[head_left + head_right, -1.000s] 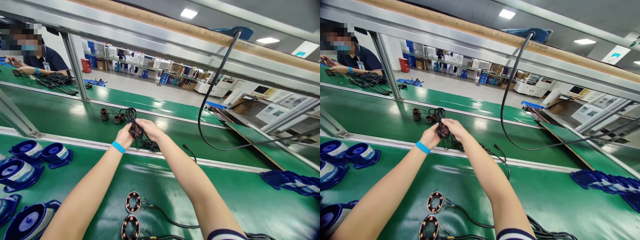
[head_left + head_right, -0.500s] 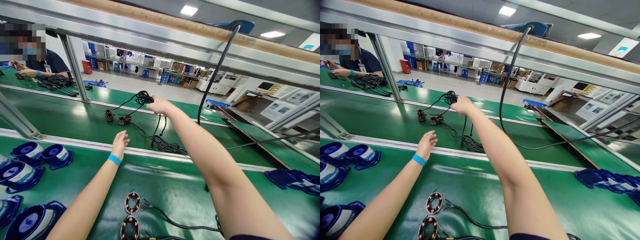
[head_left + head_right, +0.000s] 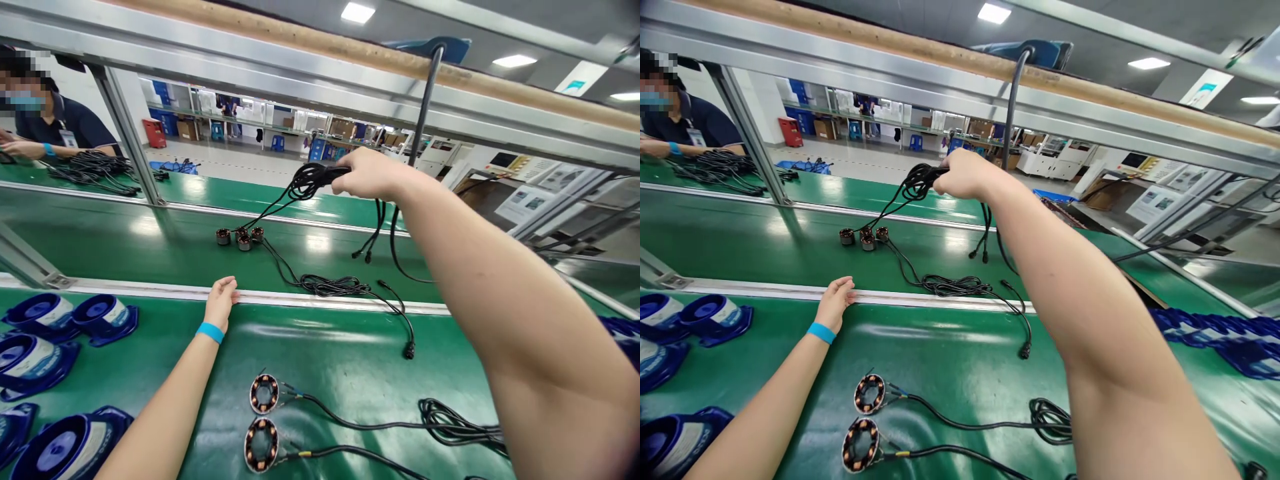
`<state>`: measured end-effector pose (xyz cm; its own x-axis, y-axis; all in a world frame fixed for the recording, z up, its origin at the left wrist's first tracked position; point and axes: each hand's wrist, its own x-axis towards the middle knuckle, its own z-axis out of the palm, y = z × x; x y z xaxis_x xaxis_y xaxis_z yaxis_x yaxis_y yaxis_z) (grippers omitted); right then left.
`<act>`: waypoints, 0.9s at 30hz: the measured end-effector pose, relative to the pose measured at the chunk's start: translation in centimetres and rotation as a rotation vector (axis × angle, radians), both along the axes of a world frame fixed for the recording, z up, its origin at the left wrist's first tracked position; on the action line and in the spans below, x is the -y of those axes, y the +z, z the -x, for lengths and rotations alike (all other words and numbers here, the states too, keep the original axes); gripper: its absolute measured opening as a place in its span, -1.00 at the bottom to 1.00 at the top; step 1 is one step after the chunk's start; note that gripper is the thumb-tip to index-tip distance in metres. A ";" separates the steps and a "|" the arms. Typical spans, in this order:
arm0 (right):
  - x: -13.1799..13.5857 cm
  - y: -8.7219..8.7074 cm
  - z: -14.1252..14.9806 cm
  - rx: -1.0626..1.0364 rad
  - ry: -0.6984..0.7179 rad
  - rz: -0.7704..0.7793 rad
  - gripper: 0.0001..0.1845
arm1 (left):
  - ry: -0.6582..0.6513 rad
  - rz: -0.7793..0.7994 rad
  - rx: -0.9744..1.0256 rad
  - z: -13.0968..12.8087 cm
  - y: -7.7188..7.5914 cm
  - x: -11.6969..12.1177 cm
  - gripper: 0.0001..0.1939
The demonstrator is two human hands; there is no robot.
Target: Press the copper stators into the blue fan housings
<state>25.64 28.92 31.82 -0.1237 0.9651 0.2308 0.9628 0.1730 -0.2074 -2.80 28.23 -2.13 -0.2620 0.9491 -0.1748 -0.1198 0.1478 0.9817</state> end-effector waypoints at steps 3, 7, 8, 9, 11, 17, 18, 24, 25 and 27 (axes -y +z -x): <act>2.6 -0.1 -1.9 0.131 -0.040 0.057 -0.73 | -0.022 -0.020 -0.066 0.1 -0.4 -0.4 -0.65; 4.4 -4.2 -4.9 0.379 -0.187 0.077 -0.47 | -0.072 -0.036 -0.211 0.3 -0.7 -1.6 -0.60; 4.5 -6.1 -5.8 0.408 -0.202 0.108 -0.41 | -0.087 -0.042 -0.262 0.4 -0.5 -2.2 -0.59; 4.6 -8.2 -6.8 0.420 -0.204 0.150 -0.37 | -0.099 -0.051 -0.320 0.5 -0.3 -2.9 -0.58; 4.6 -13.0 -8.9 0.414 -0.196 0.249 -0.38 | -0.116 -0.080 -0.461 0.9 0.7 -4.6 -0.52; 3.4 -25.3 -13.9 0.332 -0.079 0.533 0.07 | -0.200 -0.178 -0.919 1.0 4.1 -11.7 0.13; 3.1 -26.2 -14.4 0.325 -0.071 0.544 0.17 | -0.231 -0.180 -0.974 0.6 4.3 -12.9 0.23; 1.3 -27.2 -16.3 0.316 -0.071 0.624 -0.03 | -0.405 -0.064 -1.158 -3.1 2.3 -17.7 0.45; 1.3 -27.0 -16.4 0.316 -0.076 0.626 -0.15 | -0.419 -0.059 -1.187 -3.5 2.1 -18.1 0.44; 1.8 -26.6 -16.7 0.318 -0.075 0.594 -0.38 | -0.439 -0.066 -1.254 -4.1 2.1 -18.8 0.43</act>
<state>42.31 27.13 5.22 -0.0255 0.9253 -0.3783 0.9977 0.0474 0.0486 1.29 46.99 -0.05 0.1172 0.9931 0.0079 0.9104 -0.1106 0.3987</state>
